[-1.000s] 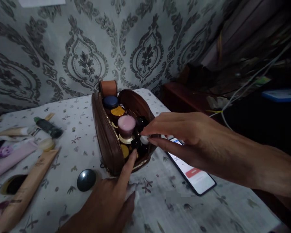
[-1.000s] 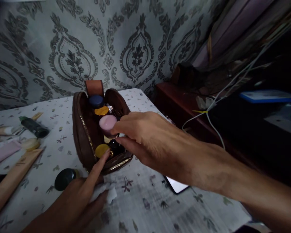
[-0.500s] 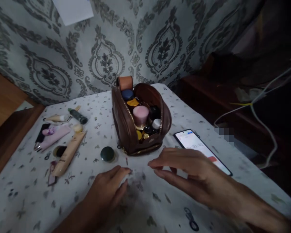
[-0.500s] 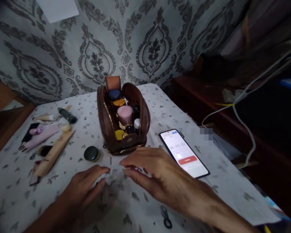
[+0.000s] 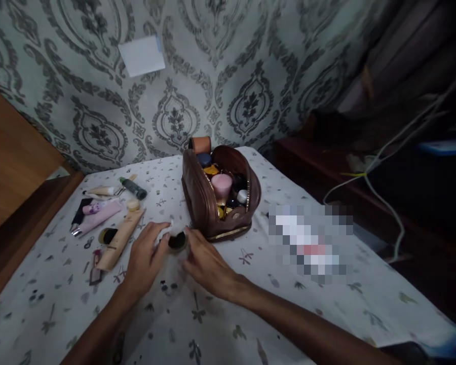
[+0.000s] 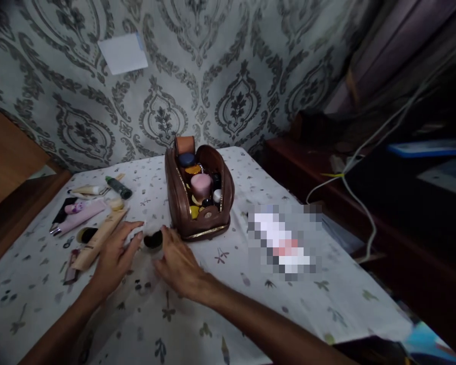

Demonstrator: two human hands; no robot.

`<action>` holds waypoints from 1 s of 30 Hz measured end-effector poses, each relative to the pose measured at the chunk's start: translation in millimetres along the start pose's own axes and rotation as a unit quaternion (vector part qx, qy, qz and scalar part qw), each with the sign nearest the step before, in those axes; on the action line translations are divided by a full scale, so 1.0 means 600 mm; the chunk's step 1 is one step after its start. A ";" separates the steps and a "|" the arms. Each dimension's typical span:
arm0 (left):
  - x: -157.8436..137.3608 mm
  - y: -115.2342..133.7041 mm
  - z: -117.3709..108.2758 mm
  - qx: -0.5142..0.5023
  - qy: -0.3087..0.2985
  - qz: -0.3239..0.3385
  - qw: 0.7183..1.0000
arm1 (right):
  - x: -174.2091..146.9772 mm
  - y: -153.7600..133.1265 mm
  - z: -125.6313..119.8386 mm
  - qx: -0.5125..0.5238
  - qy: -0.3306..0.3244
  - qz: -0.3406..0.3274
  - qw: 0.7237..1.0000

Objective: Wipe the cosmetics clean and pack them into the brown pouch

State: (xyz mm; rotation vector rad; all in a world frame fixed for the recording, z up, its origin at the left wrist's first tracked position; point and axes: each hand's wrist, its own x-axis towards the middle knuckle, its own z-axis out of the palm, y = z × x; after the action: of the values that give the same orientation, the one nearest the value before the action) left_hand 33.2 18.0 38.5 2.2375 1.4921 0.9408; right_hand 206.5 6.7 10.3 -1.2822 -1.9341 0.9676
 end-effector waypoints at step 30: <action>-0.015 -0.054 0.061 0.014 -0.034 0.087 0.996 | 0.042 0.040 0.070 0.040 0.152 0.006 0.988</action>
State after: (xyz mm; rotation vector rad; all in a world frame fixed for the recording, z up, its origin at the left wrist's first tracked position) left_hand 32.2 27.7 -10.3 2.4244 1.3060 0.8870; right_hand 175.6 26.6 -30.0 -1.3129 -1.6398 0.7942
